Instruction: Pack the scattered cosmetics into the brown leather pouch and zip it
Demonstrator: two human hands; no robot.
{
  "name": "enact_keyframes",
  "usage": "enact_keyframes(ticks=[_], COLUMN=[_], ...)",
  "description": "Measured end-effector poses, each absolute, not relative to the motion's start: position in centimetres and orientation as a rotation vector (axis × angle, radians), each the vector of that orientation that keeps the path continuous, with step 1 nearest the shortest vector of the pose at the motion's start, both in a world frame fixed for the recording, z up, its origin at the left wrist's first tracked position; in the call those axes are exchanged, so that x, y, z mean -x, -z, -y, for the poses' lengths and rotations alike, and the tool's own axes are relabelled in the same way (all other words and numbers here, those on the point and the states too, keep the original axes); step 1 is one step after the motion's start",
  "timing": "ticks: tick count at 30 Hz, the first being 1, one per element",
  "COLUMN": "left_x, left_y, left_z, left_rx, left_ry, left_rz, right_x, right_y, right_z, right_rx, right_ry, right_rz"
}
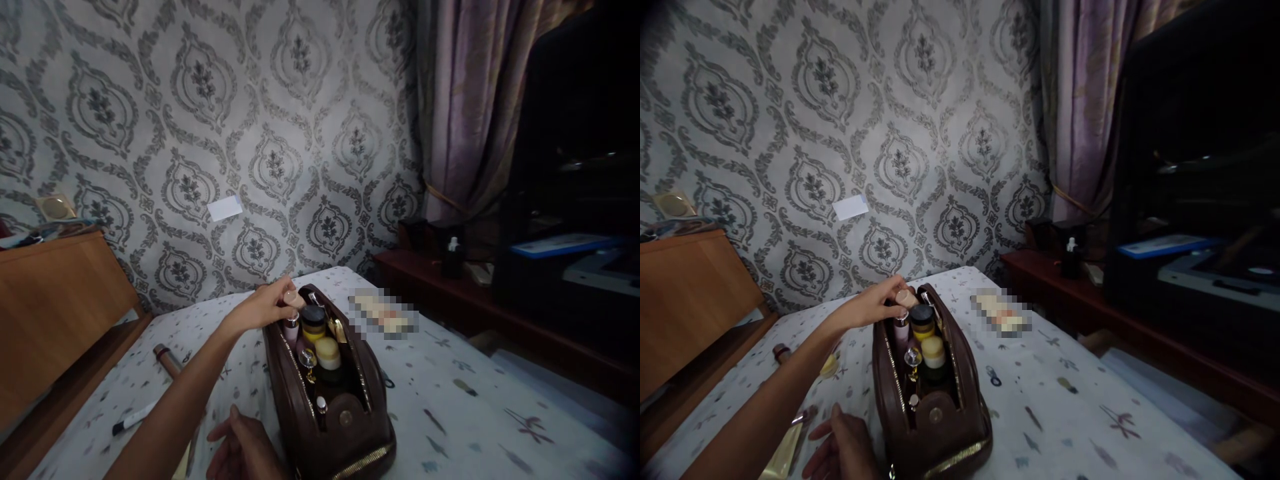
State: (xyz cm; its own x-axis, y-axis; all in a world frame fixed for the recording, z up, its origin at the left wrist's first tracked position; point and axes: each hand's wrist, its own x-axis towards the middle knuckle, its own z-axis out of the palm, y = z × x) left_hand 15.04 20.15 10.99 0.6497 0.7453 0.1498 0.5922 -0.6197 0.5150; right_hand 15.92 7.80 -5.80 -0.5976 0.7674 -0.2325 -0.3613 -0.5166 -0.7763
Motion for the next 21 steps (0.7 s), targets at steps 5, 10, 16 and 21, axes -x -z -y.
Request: enact_keyframes(ticks=[5,10,16,21], left_x=[-14.8,-15.0,-15.0,-15.3], left_y=[-11.3,-11.5,-11.3,-11.0], left_z=[-19.3,-18.6,-18.5,-19.1], left_rx=[-2.446,-2.488,-2.530,-2.553], left_ry=[-0.509,-0.512,-0.579,-0.662], left_rz=[-1.055,-1.083,-1.070,-1.121], right_x=[-16.0,-15.8,-15.8,-15.7], right_y=[5.1,5.6,5.3,5.2], right_z=[-7.5,-7.6,-7.5,-7.6], right_rx=[0.802,0.768,0.786,0.806], right_ry=[-2.116,-2.125,-2.105,-2.122], right_rz=[0.899,0.905,0.912,0.917])
